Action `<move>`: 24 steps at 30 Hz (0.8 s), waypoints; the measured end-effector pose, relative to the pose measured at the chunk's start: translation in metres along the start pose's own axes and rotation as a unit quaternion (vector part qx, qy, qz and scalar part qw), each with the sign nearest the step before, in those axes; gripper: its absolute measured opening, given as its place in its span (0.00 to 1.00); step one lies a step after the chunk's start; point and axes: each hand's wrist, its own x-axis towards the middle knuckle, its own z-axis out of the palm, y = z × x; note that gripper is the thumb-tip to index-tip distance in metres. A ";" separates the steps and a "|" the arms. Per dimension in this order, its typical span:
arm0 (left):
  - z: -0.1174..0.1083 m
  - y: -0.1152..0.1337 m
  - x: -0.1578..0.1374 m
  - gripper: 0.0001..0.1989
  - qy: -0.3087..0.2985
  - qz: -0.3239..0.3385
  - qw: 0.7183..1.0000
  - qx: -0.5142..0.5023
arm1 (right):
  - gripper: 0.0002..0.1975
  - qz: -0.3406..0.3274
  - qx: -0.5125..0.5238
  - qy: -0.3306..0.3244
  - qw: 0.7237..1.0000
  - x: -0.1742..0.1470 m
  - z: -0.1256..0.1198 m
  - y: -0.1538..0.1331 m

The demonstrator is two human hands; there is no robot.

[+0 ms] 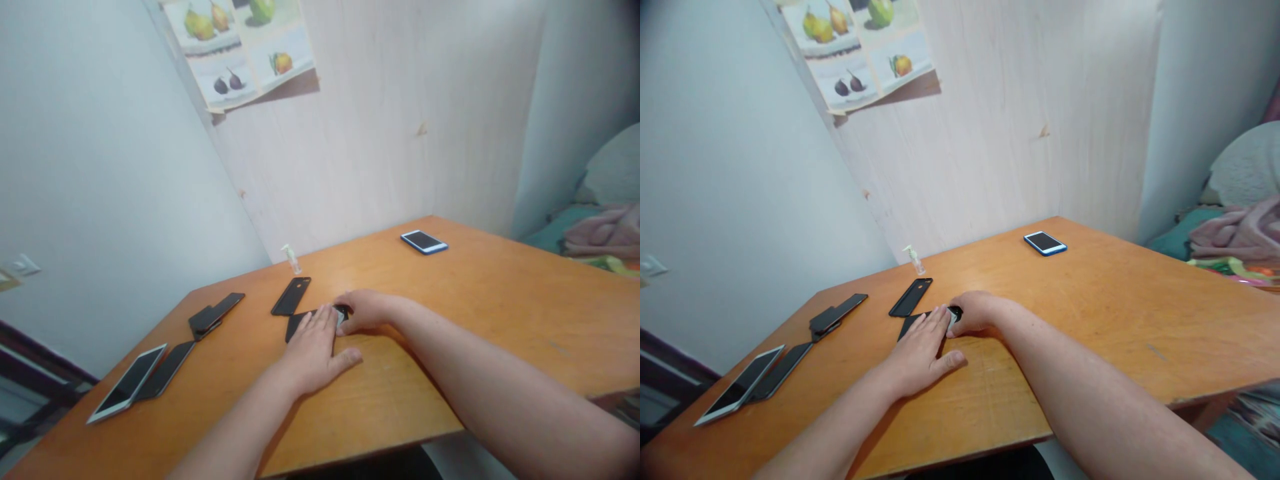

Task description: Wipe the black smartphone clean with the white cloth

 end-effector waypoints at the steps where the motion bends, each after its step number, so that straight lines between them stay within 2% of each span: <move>1: -0.003 0.001 -0.006 0.44 -0.008 0.009 1.000 -0.001 | 0.29 0.001 -0.010 0.001 1.000 0.000 0.000 -0.001; 5: -0.012 0.001 -0.020 0.42 -0.037 0.031 0.999 -0.002 | 0.31 0.010 -0.040 0.004 0.999 0.000 -0.001 -0.003; 13: -0.003 0.009 0.015 0.45 -0.009 -0.001 1.000 -0.012 | 0.24 -0.018 -0.003 -0.004 1.000 -0.004 -0.003 -0.006; 20: -0.008 -0.002 -0.015 0.45 -0.044 0.009 0.999 0.005 | 0.33 0.005 -0.031 0.000 1.000 -0.001 -0.001 -0.003; 24: -0.005 0.000 0.000 0.45 -0.050 -0.017 0.999 0.014 | 0.32 0.006 -0.013 -0.009 1.000 -0.002 -0.002 -0.003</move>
